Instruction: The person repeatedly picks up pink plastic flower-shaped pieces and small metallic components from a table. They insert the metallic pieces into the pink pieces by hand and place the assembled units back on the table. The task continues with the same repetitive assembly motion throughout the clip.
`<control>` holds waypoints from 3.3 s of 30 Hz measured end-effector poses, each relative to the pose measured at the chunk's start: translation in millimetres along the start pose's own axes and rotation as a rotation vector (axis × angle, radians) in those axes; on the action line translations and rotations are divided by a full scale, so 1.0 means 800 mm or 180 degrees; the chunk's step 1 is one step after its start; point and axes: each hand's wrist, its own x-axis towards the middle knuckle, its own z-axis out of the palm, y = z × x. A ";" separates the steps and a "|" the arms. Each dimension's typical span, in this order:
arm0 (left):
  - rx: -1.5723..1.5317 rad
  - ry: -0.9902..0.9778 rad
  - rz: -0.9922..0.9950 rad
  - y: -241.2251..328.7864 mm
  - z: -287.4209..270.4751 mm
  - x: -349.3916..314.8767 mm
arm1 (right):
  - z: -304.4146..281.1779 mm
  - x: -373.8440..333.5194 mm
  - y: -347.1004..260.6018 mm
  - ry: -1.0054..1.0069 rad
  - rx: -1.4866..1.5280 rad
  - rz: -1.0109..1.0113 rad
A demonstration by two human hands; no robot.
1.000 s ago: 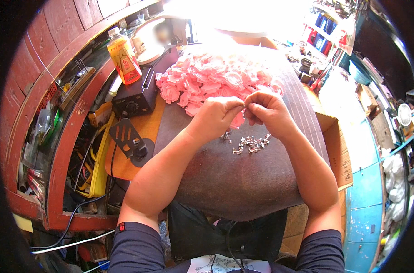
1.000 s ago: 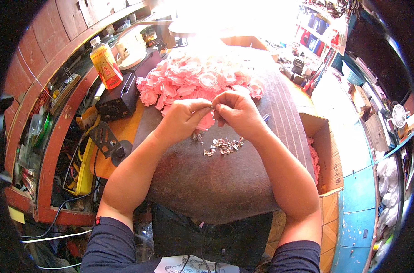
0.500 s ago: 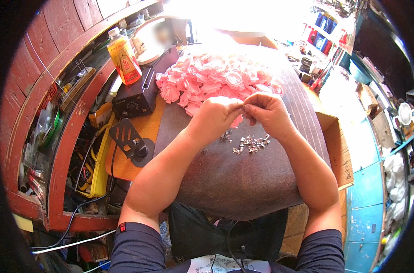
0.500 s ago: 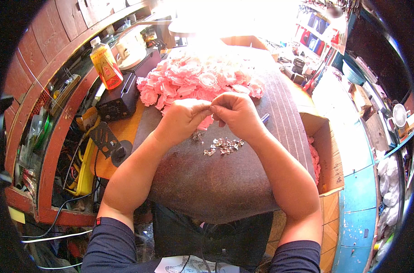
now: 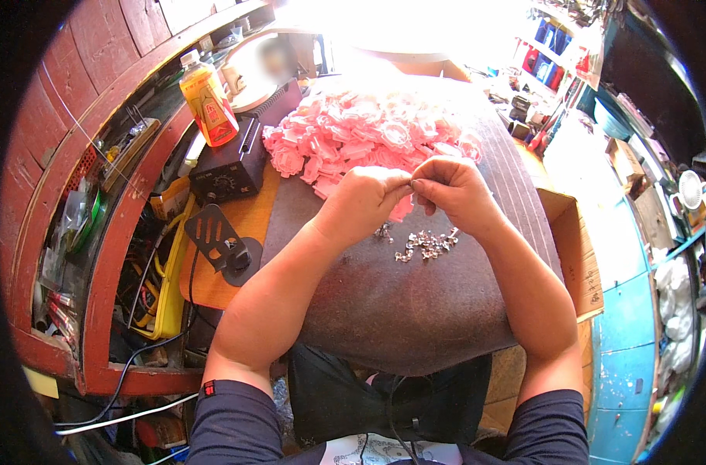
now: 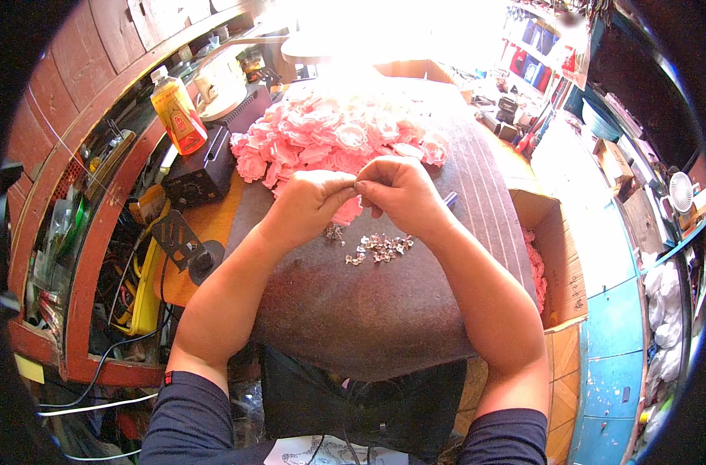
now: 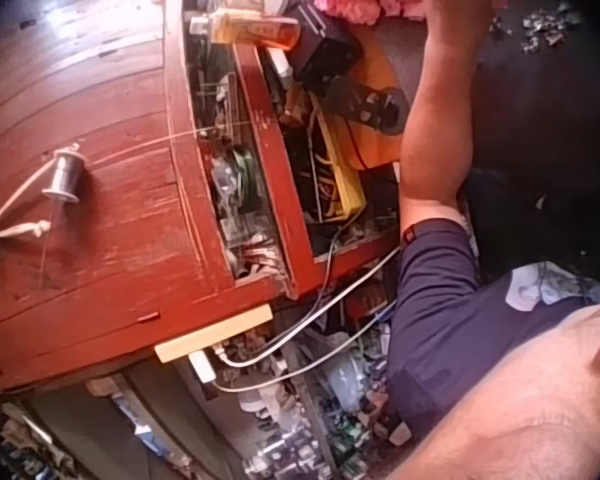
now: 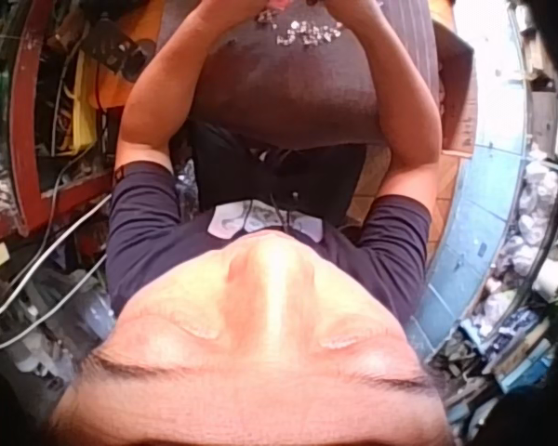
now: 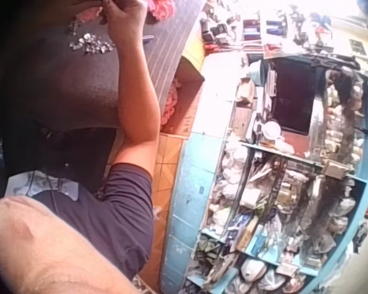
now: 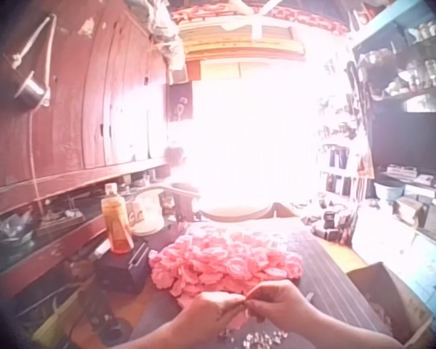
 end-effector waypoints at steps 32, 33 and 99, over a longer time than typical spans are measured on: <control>-0.0526 -0.0256 -0.1091 0.008 -0.003 0.002 | -0.015 0.005 0.007 0.0280 -0.0361 0.0219; -0.0592 -0.0134 -0.1141 0.003 -0.002 0.001 | -0.014 0.006 0.010 0.0338 -0.0277 0.0140; -0.0449 0.0593 -0.0530 0.002 0.009 -0.001 | 0.009 0.004 0.023 0.0321 -0.0777 -0.0367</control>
